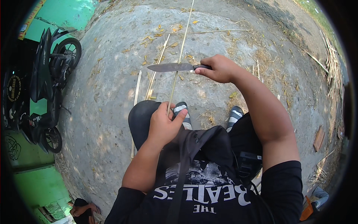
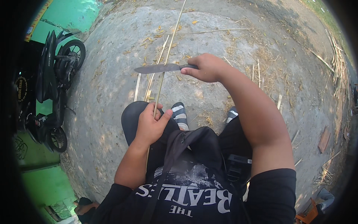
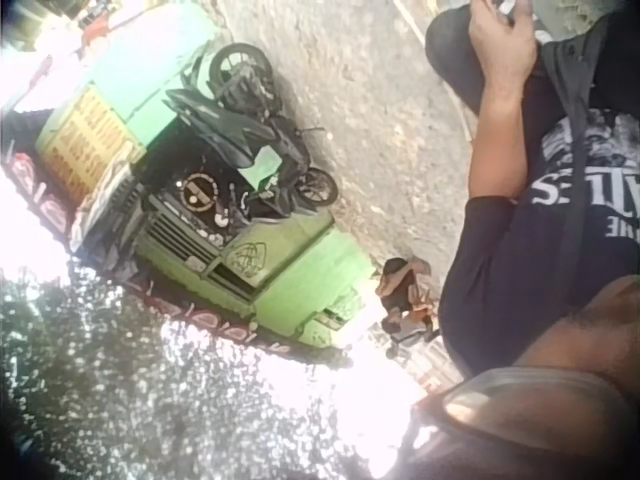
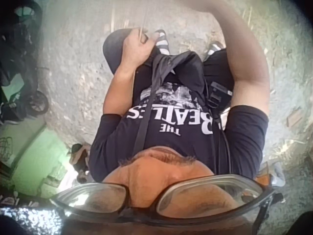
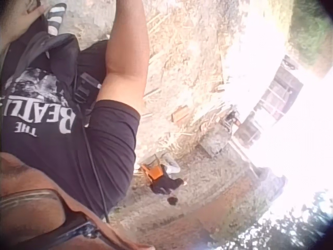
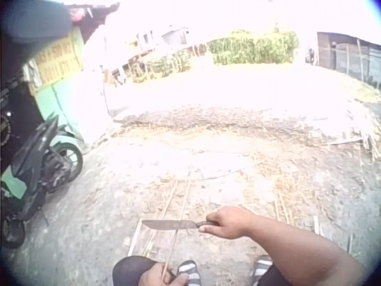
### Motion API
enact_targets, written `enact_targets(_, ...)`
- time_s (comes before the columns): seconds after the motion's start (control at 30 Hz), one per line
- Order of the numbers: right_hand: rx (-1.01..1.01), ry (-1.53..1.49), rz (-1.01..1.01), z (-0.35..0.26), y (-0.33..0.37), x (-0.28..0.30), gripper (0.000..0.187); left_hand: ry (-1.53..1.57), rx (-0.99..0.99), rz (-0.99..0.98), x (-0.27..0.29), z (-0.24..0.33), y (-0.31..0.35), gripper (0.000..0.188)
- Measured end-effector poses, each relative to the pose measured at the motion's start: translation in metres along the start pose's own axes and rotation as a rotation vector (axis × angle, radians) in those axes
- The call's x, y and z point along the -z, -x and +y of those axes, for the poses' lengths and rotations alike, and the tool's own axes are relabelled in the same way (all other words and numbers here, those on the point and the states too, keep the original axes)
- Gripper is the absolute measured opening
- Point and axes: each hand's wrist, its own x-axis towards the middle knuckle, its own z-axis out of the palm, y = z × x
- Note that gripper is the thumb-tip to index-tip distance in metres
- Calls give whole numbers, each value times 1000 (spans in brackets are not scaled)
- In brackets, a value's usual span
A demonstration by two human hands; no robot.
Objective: The person thins bamboo strips by holding them by hand and scraping along their length with a knife.
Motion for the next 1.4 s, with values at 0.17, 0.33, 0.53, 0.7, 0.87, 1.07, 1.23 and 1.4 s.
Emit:
enact_targets(0.17,90,117,-32,-28,5,-12,63,-7,-2,-29,2,-2,0,45)
enact_targets(0.33,-57,79,-10,1,2,4,60,-11,-8,-39,1,6,3,43)
enact_targets(0.53,191,168,-21,-26,9,-18,57,-17,-3,-30,2,9,4,44)
enact_targets(0.7,-182,-20,177,27,4,11,62,-46,-52,-31,0,1,2,42)
enact_targets(0.87,26,121,-47,-16,8,3,65,-68,-26,-48,0,0,3,43)
enact_targets(1.07,-60,-7,9,6,6,12,67,-56,-7,-51,0,8,3,44)
enact_targets(1.23,-110,1,-92,-19,11,11,71,-54,14,-26,-2,6,4,45)
enact_targets(1.4,-131,-11,-163,-6,8,22,73,-189,-67,10,-7,5,8,49)
